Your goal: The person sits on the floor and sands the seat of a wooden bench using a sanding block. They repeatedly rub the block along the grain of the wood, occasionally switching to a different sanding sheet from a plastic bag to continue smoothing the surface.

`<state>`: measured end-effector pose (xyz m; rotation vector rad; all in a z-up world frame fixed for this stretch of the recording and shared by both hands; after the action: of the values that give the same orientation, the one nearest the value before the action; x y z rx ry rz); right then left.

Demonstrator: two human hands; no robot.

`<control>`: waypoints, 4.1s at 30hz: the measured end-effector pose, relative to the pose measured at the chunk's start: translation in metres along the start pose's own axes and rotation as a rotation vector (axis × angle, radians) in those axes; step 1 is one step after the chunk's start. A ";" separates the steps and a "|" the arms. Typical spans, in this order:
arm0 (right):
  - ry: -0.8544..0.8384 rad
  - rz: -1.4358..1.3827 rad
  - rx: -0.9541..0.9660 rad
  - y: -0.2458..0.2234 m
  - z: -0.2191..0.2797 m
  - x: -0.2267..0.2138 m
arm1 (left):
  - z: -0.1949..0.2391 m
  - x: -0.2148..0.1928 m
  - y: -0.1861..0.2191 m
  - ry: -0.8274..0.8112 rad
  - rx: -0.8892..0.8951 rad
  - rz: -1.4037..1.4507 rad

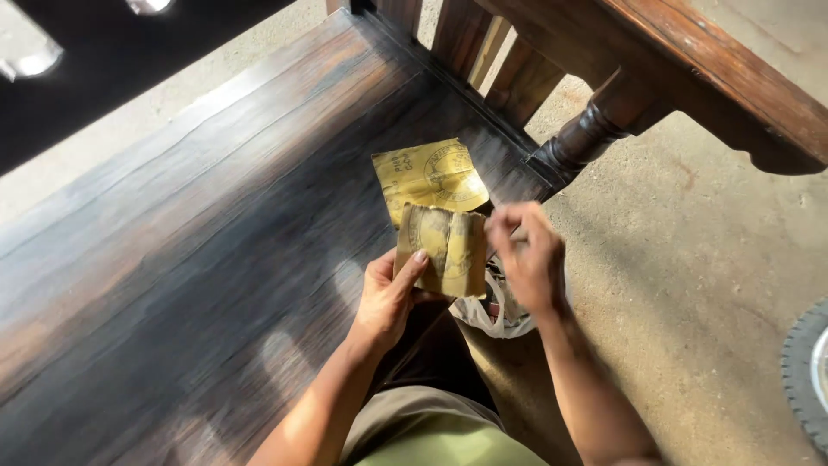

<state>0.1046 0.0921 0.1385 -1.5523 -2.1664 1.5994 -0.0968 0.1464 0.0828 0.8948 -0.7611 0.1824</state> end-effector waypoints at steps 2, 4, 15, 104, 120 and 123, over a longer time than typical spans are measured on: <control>0.060 0.145 -0.257 -0.031 -0.030 0.003 | -0.004 -0.006 0.004 0.017 0.052 -0.013; -0.079 0.389 -0.551 -0.062 -0.044 0.012 | -0.008 -0.013 0.001 0.002 0.061 -0.108; 0.008 0.116 -0.390 -0.031 -0.051 0.007 | -0.013 -0.021 0.001 -0.349 -0.360 0.665; -0.135 0.088 -0.744 -0.121 0.039 0.163 | 0.099 -0.254 0.252 1.342 0.615 -1.759; 0.060 0.335 -0.921 -0.147 0.063 0.158 | 0.098 -0.250 0.253 1.338 0.647 -1.746; 0.042 0.406 -0.806 -0.048 -0.022 0.169 | 0.098 -0.251 0.251 1.335 0.621 -1.777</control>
<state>-0.0013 0.2292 0.1015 -2.3015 -2.7836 0.7049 -0.4423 0.2702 0.1128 1.4179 1.4895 -0.5788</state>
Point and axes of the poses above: each hand's wrist, its own z-axis away from the middle knuckle, its own x-axis out of the palm, y = z × x, the point moved 6 cm from there along -z, towards the middle knuckle, and after that the axes turned 14 degrees about y, right-handed, at the moved point
